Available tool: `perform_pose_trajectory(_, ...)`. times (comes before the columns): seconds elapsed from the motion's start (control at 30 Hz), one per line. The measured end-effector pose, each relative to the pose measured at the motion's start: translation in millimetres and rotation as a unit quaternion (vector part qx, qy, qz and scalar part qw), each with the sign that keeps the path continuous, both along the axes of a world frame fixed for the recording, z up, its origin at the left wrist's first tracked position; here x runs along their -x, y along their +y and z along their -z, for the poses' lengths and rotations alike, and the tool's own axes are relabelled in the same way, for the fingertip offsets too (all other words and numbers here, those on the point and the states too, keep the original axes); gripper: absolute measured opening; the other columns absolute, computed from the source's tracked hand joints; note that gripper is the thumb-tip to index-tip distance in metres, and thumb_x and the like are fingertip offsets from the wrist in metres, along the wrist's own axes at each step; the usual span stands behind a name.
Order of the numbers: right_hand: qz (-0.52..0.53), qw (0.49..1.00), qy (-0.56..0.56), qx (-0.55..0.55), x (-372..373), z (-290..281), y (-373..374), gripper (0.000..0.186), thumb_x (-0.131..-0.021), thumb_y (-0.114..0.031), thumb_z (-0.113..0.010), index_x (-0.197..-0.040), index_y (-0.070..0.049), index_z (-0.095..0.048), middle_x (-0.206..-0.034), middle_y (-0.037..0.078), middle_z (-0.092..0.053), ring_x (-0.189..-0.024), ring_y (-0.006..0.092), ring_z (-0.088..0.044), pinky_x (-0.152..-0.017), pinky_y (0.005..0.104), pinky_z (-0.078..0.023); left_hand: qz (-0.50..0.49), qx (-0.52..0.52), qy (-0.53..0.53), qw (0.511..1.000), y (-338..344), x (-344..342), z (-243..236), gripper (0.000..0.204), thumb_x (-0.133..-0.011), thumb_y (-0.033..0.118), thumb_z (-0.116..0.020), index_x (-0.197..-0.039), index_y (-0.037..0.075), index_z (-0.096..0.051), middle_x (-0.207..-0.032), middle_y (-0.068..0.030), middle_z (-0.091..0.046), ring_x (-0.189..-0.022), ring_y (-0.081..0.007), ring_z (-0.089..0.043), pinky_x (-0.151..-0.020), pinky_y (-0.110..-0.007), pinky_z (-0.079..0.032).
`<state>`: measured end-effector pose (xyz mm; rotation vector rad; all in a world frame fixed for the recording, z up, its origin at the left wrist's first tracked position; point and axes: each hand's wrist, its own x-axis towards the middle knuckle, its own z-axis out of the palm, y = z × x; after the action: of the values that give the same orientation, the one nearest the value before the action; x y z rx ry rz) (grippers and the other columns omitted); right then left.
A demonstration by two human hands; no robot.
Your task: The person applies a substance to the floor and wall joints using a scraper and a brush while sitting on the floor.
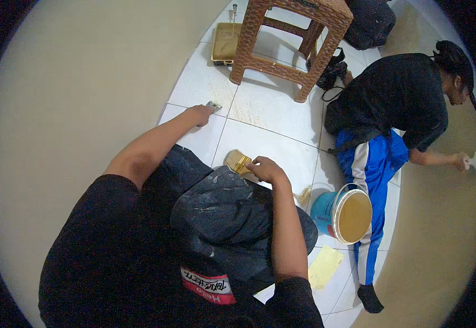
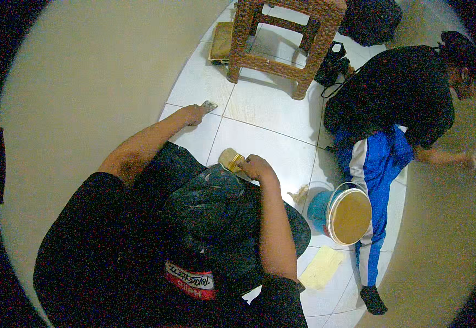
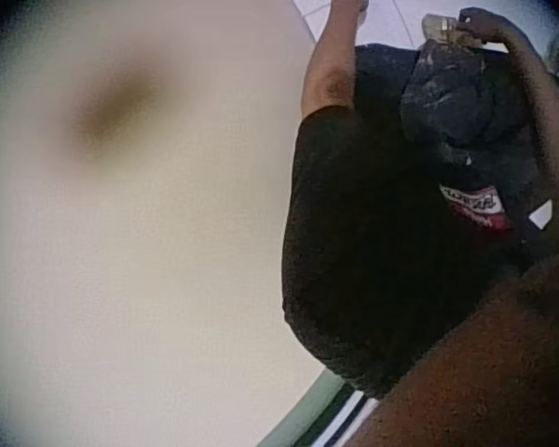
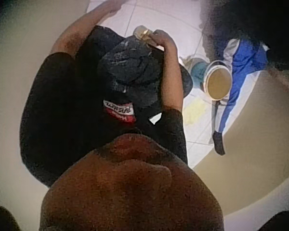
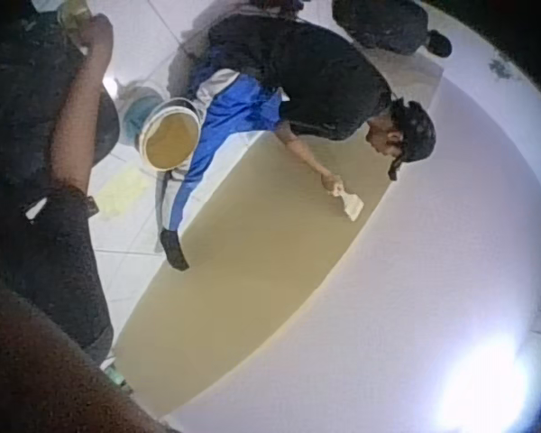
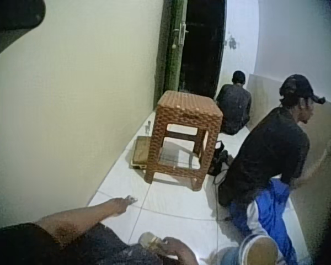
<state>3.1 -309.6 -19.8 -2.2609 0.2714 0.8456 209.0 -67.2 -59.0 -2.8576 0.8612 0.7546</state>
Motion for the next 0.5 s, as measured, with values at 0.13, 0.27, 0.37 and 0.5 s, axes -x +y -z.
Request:
perform_pose_trajectory(0.13,-0.030,0.998,-0.043,0.018,0.4,21.1,-11.3,0.055,-0.089,-0.044,-0.062,-0.111,0.007,-0.061,-0.085,0.020,-0.069,-0.061,0.0218,-0.066,-0.058,0.0349,-0.052,0.035,-0.006,0.004,0.999,7.8,1.6,5.2,0.035,-0.083,0.005,-0.052,-0.117,0.000,-0.057,-0.108,-0.0231,-0.066,-0.101,-0.0333,-0.065,-0.086,-0.044,-0.053)
perform_pose_trajectory(0.27,-0.014,0.999,-0.038,0.008,3.3,27.8,-13.9,0.054,-0.089,-0.044,-0.062,-0.110,0.006,-0.062,-0.083,0.019,-0.069,-0.060,0.0217,-0.065,-0.058,0.0350,-0.052,0.026,-0.017,-0.013,0.999,-13.7,4.8,-16.0,0.032,-0.083,0.006,-0.053,-0.113,-0.001,-0.059,-0.106,-0.0228,-0.067,-0.100,-0.0334,-0.066,-0.084,-0.044,-0.053)
perform_pose_trajectory(0.37,-0.015,1.000,-0.024,0.006,4.1,20.1,-11.9,0.053,-0.089,-0.043,-0.062,-0.109,0.006,-0.062,-0.082,0.018,-0.069,-0.060,0.0219,-0.065,-0.058,0.0347,-0.052,-0.033,0.021,-0.032,0.999,-16.5,7.1,-6.8,0.029,-0.080,0.004,-0.057,-0.108,0.000,-0.062,-0.105,-0.0225,-0.067,-0.100,-0.0328,-0.066,-0.083,-0.043,-0.054)
perform_pose_trajectory(0.5,-0.013,0.999,-0.033,0.008,2.1,20.9,-12.4,0.053,-0.090,-0.042,-0.062,-0.110,0.006,-0.062,-0.083,0.018,-0.068,-0.061,0.0219,-0.066,-0.058,0.0345,-0.052,-0.023,0.022,-0.015,0.999,-3.7,-1.5,22.5,0.029,-0.079,0.002,-0.057,-0.107,-0.001,-0.063,-0.107,-0.0225,-0.067,-0.100,-0.0331,-0.066,-0.083,-0.043,-0.054)
